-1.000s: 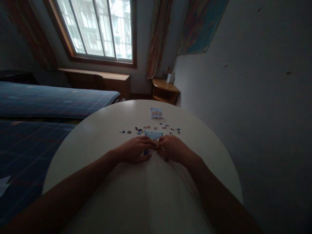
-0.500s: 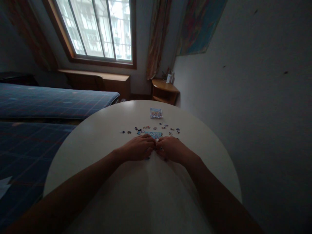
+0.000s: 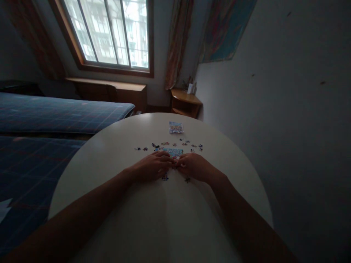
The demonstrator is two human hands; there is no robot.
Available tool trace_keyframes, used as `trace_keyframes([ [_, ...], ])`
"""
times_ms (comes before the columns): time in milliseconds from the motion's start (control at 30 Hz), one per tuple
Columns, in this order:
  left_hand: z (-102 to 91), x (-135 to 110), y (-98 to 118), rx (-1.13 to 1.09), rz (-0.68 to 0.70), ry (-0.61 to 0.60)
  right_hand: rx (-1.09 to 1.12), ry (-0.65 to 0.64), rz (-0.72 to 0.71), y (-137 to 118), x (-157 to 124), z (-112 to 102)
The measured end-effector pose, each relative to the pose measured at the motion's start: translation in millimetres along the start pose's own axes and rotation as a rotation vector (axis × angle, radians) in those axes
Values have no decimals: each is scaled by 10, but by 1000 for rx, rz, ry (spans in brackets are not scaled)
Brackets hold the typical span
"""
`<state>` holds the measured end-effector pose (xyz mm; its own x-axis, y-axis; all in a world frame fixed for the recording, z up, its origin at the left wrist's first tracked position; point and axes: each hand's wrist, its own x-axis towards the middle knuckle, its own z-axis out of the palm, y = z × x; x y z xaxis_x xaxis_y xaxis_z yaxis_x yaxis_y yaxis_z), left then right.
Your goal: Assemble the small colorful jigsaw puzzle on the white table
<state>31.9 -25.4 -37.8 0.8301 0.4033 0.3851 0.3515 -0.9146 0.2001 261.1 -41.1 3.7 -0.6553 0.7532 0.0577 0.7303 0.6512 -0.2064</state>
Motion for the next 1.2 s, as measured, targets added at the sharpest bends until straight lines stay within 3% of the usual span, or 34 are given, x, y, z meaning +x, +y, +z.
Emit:
trace_keyframes([
  [233,-13,141,105,22,-55,7,-85,-61,41,-88,26,-47],
  [633,18,35,-11,-20,-54,109,114,70,-30,149,6,37],
  [700,-26,-8,-104,42,-152,177,144,116,4,231,-5,27],
  [767,-98,-90,-231,133,-338,214,153,178,54,353,-25,27],
  [867,-242,-275,-435,244,-675,99,135,272,156,597,-73,43],
  [1033,-440,-546,-655,291,-908,27,51,436,413,1018,-168,88],
  [1200,-474,-581,-699,276,-973,-74,5,475,603,1271,-214,224],
])
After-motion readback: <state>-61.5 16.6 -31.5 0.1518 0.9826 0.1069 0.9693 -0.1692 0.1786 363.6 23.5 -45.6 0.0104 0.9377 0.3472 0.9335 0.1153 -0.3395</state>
